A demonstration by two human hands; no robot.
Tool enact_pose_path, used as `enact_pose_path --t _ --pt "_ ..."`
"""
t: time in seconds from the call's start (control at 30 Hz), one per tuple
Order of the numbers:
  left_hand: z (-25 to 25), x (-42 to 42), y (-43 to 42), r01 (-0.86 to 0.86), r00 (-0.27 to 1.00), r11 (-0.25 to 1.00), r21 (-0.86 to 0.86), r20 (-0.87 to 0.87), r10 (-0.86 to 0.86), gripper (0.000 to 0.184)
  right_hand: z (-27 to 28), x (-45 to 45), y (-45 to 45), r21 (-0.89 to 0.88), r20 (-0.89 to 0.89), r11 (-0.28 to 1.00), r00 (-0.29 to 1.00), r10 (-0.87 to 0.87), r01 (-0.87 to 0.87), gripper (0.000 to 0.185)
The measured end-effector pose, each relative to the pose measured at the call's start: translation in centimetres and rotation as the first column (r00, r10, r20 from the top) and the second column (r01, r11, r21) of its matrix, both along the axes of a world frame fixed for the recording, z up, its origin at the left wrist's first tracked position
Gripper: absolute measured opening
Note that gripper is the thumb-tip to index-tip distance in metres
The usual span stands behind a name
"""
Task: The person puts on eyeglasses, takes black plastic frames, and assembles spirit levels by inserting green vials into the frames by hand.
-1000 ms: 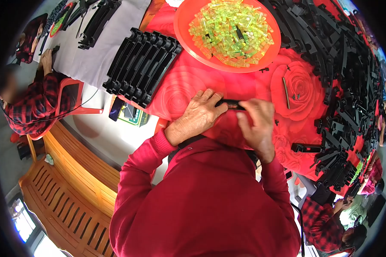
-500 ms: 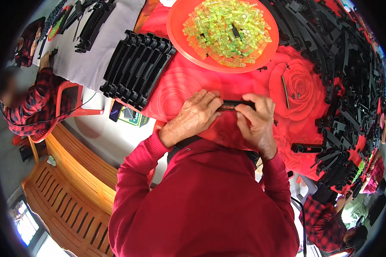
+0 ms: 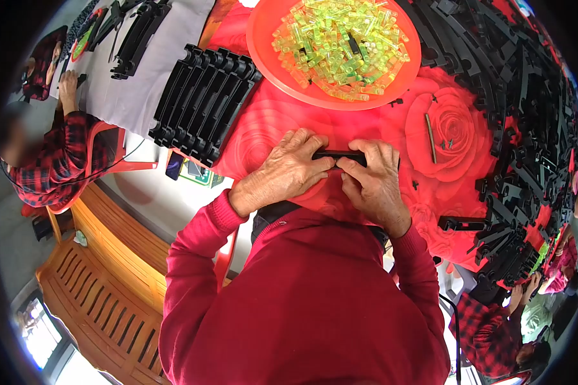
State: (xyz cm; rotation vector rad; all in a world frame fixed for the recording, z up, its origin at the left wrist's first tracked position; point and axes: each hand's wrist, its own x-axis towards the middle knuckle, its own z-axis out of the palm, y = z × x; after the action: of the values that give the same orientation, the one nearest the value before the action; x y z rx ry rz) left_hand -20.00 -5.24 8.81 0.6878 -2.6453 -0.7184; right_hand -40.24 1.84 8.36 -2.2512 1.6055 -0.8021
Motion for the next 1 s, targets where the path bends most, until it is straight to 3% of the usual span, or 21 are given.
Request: enact_pose_path --t 0.27,0.53,0.63,0.7,0.77,0.83,0.9,0.93,1.0 --pt "-0.5 0.0 -0.3 0.075 0.995 0.978 -0.197 0.083 -0.060 0.027 -1.0 0.0 0.3 -0.028 -0.055 0.999 0.998 0.037 -0.038 0.029" --pt "-0.5 -0.4 -0.4 0.095 0.992 0.989 -0.112 0.089 -0.085 0.028 1.1 0.2 -0.1 0.051 -0.108 0.998 0.993 0.040 -0.035 0.029" --pt "-0.7 -0.6 -0.3 0.046 0.999 0.992 -0.118 0.020 -0.044 0.026 4.0 -0.5 -1.3 0.070 -0.042 0.996 0.998 0.055 -0.052 0.021" --pt "-0.7 -0.8 0.2 0.016 0.999 0.998 -0.065 0.039 -0.014 0.023 5.4 -1.4 -3.3 0.081 0.278 0.994 0.957 -0.089 0.069 0.013" --pt "-0.9 -1.0 0.5 -0.005 0.999 0.996 -0.084 0.031 0.008 0.021 6.4 -2.0 -7.5 -0.001 0.178 0.977 0.961 -0.209 0.213 0.009" --pt "-1.0 -1.1 0.6 -0.027 0.999 0.993 -0.111 0.019 0.029 0.020 4.7 -2.8 -12.3 -0.088 0.102 0.974 0.974 -0.202 0.211 0.006" --pt "-0.9 -1.1 0.7 -0.047 0.998 0.998 -0.042 0.028 0.048 0.021 3.7 -2.2 -15.7 -0.054 -0.077 0.978 0.976 -0.205 0.202 0.006" --pt "-0.6 -1.0 0.8 -0.052 0.998 0.997 -0.052 0.021 0.053 0.021 2.8 -2.1 -17.1 -0.065 -0.081 0.978 0.976 -0.202 0.197 0.006" --pt "0.2 -0.5 1.1 -0.081 0.987 0.997 -0.016 -0.137 0.078 0.025 1.7 -1.4 -18.9 -0.106 -0.478 0.959 0.831 -0.282 0.264 0.015"
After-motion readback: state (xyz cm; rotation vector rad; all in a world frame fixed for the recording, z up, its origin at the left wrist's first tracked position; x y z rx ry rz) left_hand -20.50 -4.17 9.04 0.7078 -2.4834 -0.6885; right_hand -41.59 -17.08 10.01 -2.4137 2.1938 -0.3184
